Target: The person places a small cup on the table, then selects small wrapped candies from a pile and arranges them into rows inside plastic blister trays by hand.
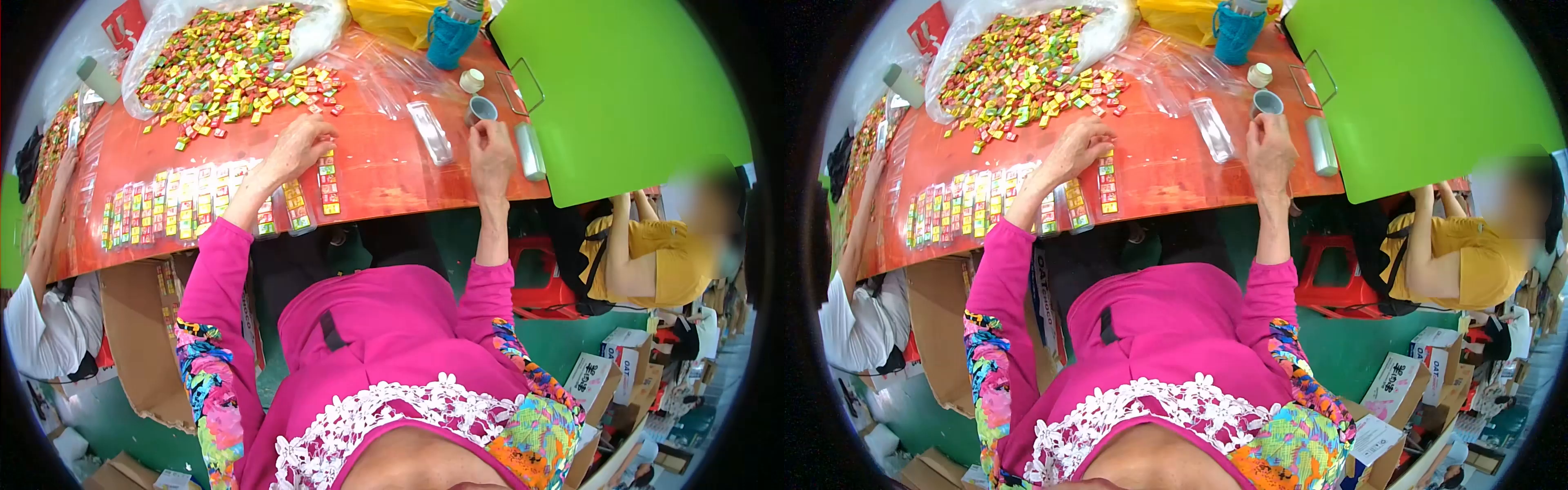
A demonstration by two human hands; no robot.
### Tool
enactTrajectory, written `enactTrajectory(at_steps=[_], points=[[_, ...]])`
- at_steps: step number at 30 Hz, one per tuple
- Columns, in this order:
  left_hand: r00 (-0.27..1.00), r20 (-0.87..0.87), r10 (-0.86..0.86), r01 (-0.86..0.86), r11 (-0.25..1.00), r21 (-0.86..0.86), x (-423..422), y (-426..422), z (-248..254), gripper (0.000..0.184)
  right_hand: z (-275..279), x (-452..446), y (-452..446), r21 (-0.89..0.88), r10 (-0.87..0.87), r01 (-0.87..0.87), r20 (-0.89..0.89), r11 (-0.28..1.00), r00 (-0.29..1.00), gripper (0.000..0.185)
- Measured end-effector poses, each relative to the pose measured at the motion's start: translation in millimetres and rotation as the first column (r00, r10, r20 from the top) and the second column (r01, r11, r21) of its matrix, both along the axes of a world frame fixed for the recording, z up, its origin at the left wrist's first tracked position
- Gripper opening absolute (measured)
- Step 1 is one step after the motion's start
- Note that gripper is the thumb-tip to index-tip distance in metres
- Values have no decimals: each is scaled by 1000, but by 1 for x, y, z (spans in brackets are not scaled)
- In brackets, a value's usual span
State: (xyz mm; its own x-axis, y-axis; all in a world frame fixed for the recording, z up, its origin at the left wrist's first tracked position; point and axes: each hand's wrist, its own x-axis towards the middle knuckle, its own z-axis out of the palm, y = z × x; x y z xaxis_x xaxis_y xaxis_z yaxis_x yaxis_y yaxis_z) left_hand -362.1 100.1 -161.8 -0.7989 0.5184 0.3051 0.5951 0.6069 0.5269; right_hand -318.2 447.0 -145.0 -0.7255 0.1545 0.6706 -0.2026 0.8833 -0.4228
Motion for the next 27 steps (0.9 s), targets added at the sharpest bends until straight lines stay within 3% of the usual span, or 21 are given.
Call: enactTrajectory(at_steps=[4, 7, 8, 11, 16, 20, 23, 24, 27], points=[[984, -168, 64, -47, 993, 107, -10, -18, -2, 19, 31, 4, -20, -316, 269, -221, 118, 923, 956, 14], [985, -5, 173, -173, 985, 28, -14, -35, 14, 20, 27, -10, -46, -191, 479, -446, 195, 875, 856, 14], [982, -84, 171, -170, 985, 15, -18, -42, 7, 22, 26, -15, -56, -122, 507, -492, 243, 862, 827, 15], [982, -32, 188, -188, 982, 9, -31, -55, -3, 23, 17, -39, -72, 51, 480, -532, 365, 845, 798, 18], [982, -10, 191, -190, 980, 60, -18, -53, 2, 27, 16, -68, -109, 20, 503, -581, 477, 814, 721, 17], [970, 168, 176, -168, 984, -59, -11, -50, 19, 30, -10, -93, -144, -8, 626, -695, 442, 719, 643, 19], [990, -53, 134, -136, 990, -38, -17, -65, -7, 27, -20, -110, -157, -50, 656, -701, 404, 711, 637, 20], [986, -103, 135, -137, 990, -18, -17, -70, -13, 24, -23, -117, -159, -53, 628, -654, 350, 754, 695, 23], [986, -68, 154, -154, 988, -1, -19, -78, -14, 22, -43, -147, -160, 50, 556, -590, 280, 806, 783, 31]])
